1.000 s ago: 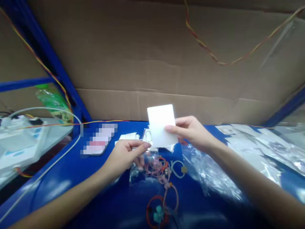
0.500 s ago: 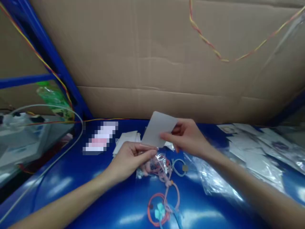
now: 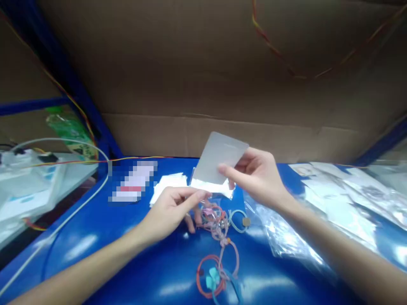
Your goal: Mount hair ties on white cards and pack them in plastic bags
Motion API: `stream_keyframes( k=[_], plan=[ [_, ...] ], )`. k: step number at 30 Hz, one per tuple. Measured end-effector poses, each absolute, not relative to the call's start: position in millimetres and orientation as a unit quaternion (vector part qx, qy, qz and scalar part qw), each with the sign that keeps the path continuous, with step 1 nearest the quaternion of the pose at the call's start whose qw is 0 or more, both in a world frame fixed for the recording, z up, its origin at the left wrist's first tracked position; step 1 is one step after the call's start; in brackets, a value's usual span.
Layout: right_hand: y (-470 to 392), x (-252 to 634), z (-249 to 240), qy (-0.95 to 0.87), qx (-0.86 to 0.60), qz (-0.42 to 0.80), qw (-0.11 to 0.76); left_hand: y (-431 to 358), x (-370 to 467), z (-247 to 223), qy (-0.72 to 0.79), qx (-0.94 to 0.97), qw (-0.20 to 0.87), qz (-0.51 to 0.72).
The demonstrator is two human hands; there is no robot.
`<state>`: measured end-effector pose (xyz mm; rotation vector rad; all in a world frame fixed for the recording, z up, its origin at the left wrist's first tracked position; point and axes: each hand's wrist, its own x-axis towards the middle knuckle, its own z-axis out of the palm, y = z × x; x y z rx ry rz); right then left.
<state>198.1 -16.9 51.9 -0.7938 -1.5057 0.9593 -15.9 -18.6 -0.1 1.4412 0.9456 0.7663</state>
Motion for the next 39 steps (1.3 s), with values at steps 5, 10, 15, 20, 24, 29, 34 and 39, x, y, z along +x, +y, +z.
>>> stream_keyframes(
  k=[5, 10, 15, 20, 24, 29, 34, 39],
  plan=[
    [-18.1, 200.7, 56.2, -0.634, -0.356, 0.441, 0.527, -18.3, -16.2, 1.2, 0.416, 0.603, 0.594, 0.333],
    [-15.7, 200.8, 49.5, -0.673, -0.349, 0.428, 0.493, -17.9, -16.2, 0.1, 0.368, 0.562, 0.646, 0.362],
    [-13.4, 204.1, 45.8, -0.698, -0.348, 0.377, 0.499, -15.6, -18.6, -1.1, 0.326, 0.538, 0.682, 0.374],
    [-17.3, 202.5, 48.9, -0.737, -0.359, 0.345, 0.458, -16.8, -17.2, 1.2, 0.297, 0.533, 0.705, 0.361],
    [-22.3, 199.3, 51.0, -0.769, -0.379, 0.278, 0.433, -18.8, -15.9, 1.9, 0.302, 0.52, 0.713, 0.359],
    [-24.6, 196.6, 46.1, -0.759, -0.388, 0.261, 0.453, -20.5, -16.6, 1.0, 0.294, 0.483, 0.739, 0.368],
    [-23.6, 194.8, 43.1, -0.722, -0.342, 0.411, 0.44, -19.6, -17.2, 0.0, 0.284, 0.442, 0.77, 0.361],
    [-20.9, 199.3, 46.2, -0.731, -0.335, 0.426, 0.415, -20.5, -15.5, 2.1, 0.295, 0.424, 0.774, 0.366]
  ],
)
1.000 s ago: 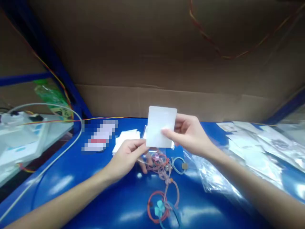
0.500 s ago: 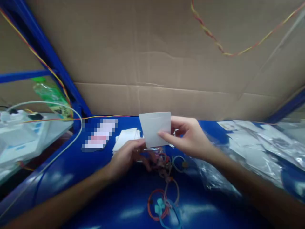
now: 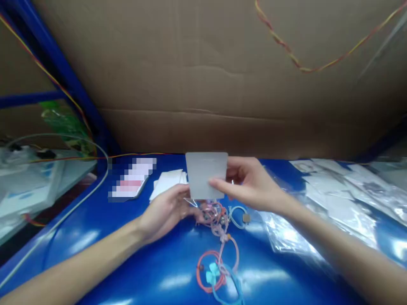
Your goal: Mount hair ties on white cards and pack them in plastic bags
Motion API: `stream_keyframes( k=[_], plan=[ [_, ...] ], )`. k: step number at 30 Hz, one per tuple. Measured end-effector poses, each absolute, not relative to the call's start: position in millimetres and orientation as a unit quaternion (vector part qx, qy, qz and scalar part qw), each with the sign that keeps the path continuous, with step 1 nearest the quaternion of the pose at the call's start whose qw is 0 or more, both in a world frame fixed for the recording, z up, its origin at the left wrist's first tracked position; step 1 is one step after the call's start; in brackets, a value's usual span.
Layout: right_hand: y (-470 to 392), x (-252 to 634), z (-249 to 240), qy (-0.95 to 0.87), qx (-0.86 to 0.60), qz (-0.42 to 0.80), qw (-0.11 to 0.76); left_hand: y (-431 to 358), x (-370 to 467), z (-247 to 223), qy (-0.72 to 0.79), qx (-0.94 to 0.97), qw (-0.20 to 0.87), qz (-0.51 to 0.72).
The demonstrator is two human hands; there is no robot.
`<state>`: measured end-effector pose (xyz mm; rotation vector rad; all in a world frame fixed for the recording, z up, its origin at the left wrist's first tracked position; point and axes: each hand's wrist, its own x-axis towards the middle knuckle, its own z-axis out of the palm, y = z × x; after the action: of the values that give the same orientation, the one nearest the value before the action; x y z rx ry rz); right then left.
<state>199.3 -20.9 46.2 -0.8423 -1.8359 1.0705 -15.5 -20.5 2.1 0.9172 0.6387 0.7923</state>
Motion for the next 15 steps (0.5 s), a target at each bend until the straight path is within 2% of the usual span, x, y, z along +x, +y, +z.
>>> stream_keyframes(
  k=[6, 12, 15],
  plan=[
    [-18.9, 203.4, 48.9, -0.719, -0.338, 0.443, 0.416, -18.4, -13.6, 3.7, 0.327, 0.4, 0.76, 0.394],
    [-16.8, 206.3, 48.3, -0.713, -0.372, 0.386, 0.452, -14.5, -15.2, 3.5, 0.335, 0.414, 0.746, 0.4],
    [-15.7, 207.0, 47.8, -0.708, -0.368, 0.394, 0.456, -16.3, -14.5, 3.7, 0.328, 0.397, 0.762, 0.393]
  ],
)
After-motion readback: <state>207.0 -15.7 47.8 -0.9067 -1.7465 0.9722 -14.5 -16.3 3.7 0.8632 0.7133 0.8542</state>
